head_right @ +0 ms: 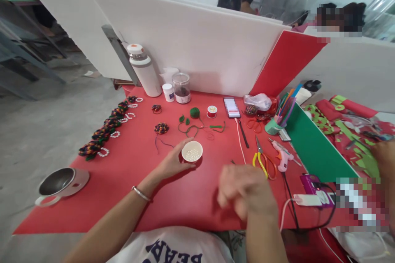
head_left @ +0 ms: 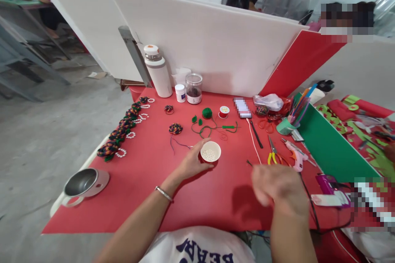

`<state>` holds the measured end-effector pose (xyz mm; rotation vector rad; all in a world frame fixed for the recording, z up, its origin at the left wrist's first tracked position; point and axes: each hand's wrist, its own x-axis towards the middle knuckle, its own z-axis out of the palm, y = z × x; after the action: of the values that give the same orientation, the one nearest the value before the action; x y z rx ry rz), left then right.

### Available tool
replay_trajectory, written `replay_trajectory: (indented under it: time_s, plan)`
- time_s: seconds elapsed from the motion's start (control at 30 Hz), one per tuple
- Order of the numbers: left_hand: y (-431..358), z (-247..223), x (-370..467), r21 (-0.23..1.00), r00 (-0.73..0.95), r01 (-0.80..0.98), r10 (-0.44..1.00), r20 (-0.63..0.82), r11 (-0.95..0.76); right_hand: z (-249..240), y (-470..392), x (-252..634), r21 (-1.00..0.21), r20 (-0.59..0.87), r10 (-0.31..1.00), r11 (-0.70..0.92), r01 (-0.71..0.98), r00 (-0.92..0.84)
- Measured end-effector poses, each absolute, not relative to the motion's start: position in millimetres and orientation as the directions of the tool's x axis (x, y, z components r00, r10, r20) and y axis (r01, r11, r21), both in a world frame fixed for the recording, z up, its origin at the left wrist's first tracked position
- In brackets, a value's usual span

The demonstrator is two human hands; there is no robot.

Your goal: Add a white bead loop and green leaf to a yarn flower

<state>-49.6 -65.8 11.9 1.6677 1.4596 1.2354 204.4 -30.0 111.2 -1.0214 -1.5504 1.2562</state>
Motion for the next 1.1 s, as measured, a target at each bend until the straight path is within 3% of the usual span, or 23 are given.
replay_trajectory:
  time_s: [0.13,0.33,0.53,0.67,0.97,1.03,1.1]
  plan:
    - [-65.0,11.8,-45.3,0.870,-0.137,0.448,0.945,0.297,-0.209,87.9,-20.2,177.4,-0.978,0.034,0.883,0.127,0.168,-0.468]
    - [-65.0,17.6,-46.1,0.780,-0.128,0.555,0.896,0.425,-0.290,44.2,5.0,164.1,-0.915,0.047,0.906,0.208,0.347,-0.420]
    - [-63.4,5.8,-40.3,0.786,-0.108,0.566,0.923,0.368,-0.247,35.0,34.5,174.5,-0.570,0.132,0.923,0.368,0.735,-0.360]
    - [-62.6,3.6,-36.3,0.823,-0.113,0.527,0.942,0.315,-0.212,38.7,49.2,168.7,-0.423,0.111,0.924,0.376,0.825,-0.365]
    - [-61.0,8.4,-37.5,0.871,-0.105,0.466,0.967,0.231,-0.157,18.8,67.0,148.2,-0.451,0.114,0.952,0.306,0.839,-0.285]
    - [-62.0,8.9,-40.3,0.880,-0.087,0.443,0.968,0.236,-0.174,14.6,70.9,146.8,-0.521,0.112,0.955,0.291,0.802,-0.274]
    - [-63.4,11.3,-43.4,0.894,-0.088,0.389,0.957,0.277,-0.223,13.5,72.8,147.3,-0.694,0.108,0.961,0.255,0.673,-0.253]
